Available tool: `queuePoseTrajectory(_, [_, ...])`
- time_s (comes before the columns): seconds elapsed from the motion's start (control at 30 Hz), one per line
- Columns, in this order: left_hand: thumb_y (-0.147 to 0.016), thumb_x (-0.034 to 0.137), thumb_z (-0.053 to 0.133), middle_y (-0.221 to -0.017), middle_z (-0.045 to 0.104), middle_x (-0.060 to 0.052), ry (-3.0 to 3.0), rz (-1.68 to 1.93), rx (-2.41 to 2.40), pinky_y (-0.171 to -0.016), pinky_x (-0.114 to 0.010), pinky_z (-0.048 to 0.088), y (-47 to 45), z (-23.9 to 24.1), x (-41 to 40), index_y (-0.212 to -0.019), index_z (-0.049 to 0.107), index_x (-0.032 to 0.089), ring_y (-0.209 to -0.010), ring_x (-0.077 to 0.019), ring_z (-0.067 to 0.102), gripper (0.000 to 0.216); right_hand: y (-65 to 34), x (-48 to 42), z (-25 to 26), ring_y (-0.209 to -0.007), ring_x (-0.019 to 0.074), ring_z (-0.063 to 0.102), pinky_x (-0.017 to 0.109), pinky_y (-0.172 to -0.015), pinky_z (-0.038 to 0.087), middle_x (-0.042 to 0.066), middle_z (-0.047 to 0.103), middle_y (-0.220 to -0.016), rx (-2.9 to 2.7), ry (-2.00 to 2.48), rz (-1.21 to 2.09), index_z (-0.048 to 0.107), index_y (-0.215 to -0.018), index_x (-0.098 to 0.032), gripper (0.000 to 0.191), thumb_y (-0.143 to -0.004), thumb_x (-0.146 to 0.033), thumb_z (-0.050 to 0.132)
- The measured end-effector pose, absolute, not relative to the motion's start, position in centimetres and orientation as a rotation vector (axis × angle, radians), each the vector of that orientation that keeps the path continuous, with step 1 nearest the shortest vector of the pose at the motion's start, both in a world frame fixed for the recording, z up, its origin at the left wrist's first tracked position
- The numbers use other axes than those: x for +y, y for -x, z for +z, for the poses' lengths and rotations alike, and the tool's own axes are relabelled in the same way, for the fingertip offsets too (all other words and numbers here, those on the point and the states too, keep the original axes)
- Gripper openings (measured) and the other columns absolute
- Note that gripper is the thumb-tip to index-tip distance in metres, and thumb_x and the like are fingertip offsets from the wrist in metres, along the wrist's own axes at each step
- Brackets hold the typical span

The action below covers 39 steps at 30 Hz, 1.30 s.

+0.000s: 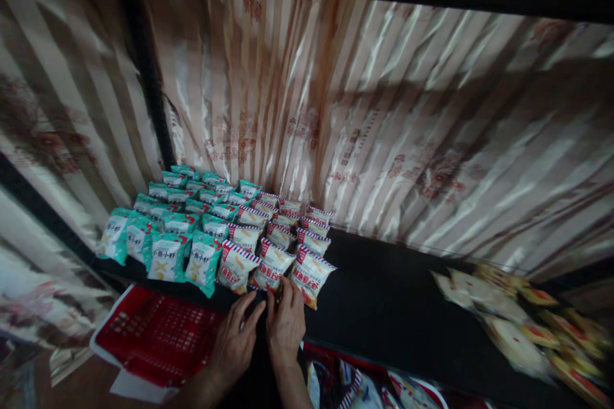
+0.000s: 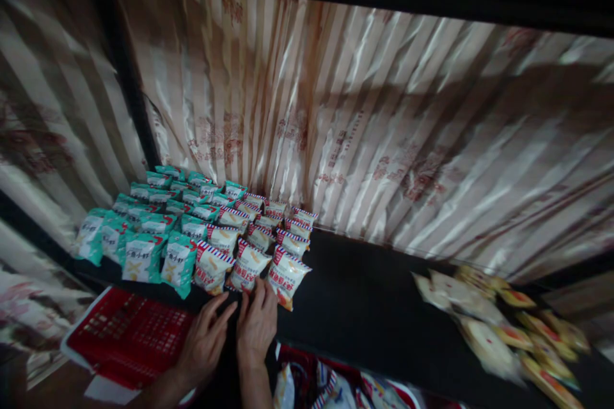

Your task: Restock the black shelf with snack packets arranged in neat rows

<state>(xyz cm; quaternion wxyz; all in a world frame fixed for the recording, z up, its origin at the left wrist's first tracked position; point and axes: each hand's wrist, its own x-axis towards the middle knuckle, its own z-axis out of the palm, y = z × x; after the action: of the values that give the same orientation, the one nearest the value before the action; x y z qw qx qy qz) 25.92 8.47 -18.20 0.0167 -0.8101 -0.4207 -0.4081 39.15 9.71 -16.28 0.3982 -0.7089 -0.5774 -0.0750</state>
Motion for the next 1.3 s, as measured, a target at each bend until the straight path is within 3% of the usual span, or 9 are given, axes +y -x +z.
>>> queuePoseTrajectory(0.37, [-0.093, 0.017, 0.034, -0.142, 0.039, -0.015, 2.53, -1.183, -1.499, -0.098, -0.036, 0.047, -29.2, -19.1, 10.4, -0.137, 0.039, 0.018, -0.13, -0.0231, 0.041, 0.044, -39.4, 9.6, -16.9, -0.101, 0.0242, 0.058, 0.036, -0.077, 0.054, 0.014, 0.059, -0.111, -1.514, 1.804, -0.161, 0.05, -0.128, -0.019, 0.041, -0.093, -0.033, 0.035])
queuePoseTrajectory(0.6, [-0.092, 0.021, 0.039, -0.143, 0.038, -0.015, 2.53, -1.184, -1.5, -0.101, -0.04, 0.045, -29.7, -19.6, 11.0, -0.138, 0.035, 0.017, -0.132, -0.0249, 0.037, 0.047, -39.6, 9.8, -16.7, -0.111, 0.0235, 0.055, 0.04, -0.09, 0.05, 0.014, 0.059, -0.122, -1.518, 1.69, -0.146, 0.044, -0.134, -0.018, 0.044, -0.093, -0.03, 0.034])
queuePoseTrajectory(1.3, [-0.091, 0.016, 0.037, -0.145, 0.034, -0.014, 2.676, -1.264, -1.557, -0.102, -0.039, 0.044, -29.7, -19.8, 12.0, -0.14, 0.034, 0.021, -0.132, -0.0247, 0.038, 0.05, -39.8, 9.8, -17.4, -0.117, 0.0243, 0.051, 0.045, -0.093, 0.048, 0.014, 0.054, -0.128, -1.54, 1.635, -0.083, 0.051, -0.128, -0.017, 0.043, -0.088, -0.021, 0.038])
